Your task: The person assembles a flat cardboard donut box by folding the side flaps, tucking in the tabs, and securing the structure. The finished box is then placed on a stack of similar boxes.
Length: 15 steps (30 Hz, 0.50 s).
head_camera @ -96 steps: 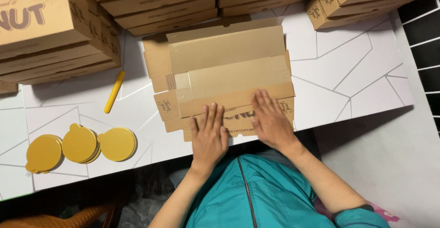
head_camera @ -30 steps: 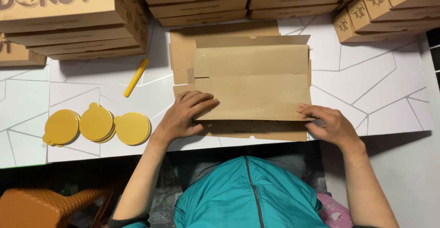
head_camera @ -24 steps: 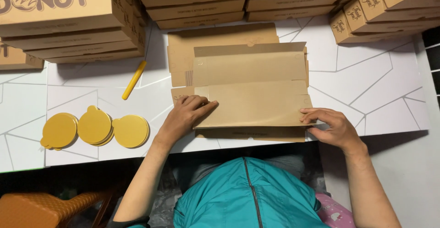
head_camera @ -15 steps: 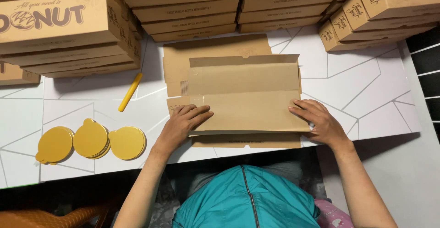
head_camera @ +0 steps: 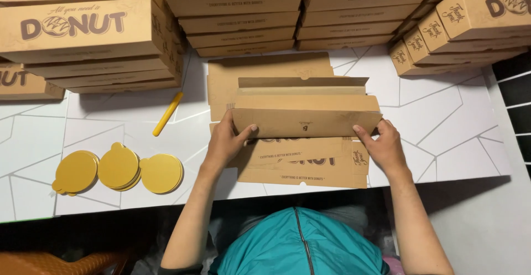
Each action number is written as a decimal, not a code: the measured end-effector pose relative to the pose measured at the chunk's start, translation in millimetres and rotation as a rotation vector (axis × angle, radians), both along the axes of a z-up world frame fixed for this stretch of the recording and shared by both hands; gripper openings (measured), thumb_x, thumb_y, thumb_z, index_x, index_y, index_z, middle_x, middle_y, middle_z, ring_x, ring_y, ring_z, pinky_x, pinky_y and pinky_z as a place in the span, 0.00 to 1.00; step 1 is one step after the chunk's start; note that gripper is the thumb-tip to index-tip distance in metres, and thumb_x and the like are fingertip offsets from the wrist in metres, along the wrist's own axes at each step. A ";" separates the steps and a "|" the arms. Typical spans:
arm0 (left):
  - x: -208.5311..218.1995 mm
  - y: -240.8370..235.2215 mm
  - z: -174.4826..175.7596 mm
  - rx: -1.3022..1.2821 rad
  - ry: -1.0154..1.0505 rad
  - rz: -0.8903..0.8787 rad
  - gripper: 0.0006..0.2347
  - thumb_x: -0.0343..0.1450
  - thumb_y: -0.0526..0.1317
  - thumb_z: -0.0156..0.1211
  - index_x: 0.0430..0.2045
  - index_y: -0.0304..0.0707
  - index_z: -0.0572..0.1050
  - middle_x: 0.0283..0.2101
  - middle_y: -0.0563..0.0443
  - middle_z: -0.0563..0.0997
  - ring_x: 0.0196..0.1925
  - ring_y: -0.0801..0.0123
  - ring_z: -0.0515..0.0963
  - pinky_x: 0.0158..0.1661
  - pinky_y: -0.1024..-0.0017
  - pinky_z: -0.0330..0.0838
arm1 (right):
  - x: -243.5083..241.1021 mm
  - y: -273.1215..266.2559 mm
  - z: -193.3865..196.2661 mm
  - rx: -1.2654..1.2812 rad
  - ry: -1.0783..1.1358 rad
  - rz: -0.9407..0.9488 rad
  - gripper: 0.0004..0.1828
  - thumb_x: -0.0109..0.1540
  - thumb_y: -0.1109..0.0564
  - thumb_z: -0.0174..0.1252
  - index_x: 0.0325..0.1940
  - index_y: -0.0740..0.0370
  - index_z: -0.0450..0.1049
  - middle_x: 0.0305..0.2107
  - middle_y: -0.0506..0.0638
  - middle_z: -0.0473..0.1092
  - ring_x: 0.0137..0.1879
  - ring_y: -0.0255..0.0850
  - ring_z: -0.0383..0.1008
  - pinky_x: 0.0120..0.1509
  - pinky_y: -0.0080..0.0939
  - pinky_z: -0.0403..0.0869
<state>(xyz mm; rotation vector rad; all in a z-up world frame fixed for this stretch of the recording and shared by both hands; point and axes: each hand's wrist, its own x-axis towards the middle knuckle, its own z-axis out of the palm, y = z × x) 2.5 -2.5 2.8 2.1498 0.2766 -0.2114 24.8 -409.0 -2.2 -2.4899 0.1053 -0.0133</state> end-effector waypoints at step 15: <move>-5.6 -58.7 -67.1 0.776 -0.662 -0.304 0.12 0.71 0.33 0.57 0.48 0.49 0.73 0.46 0.51 0.72 0.49 0.61 0.73 0.45 0.65 0.73 | -15.9 76.6 -33.3 -0.340 -0.315 0.483 0.28 0.64 0.57 0.50 0.70 0.55 0.69 0.64 0.62 0.66 0.75 0.59 0.59 0.76 0.61 0.58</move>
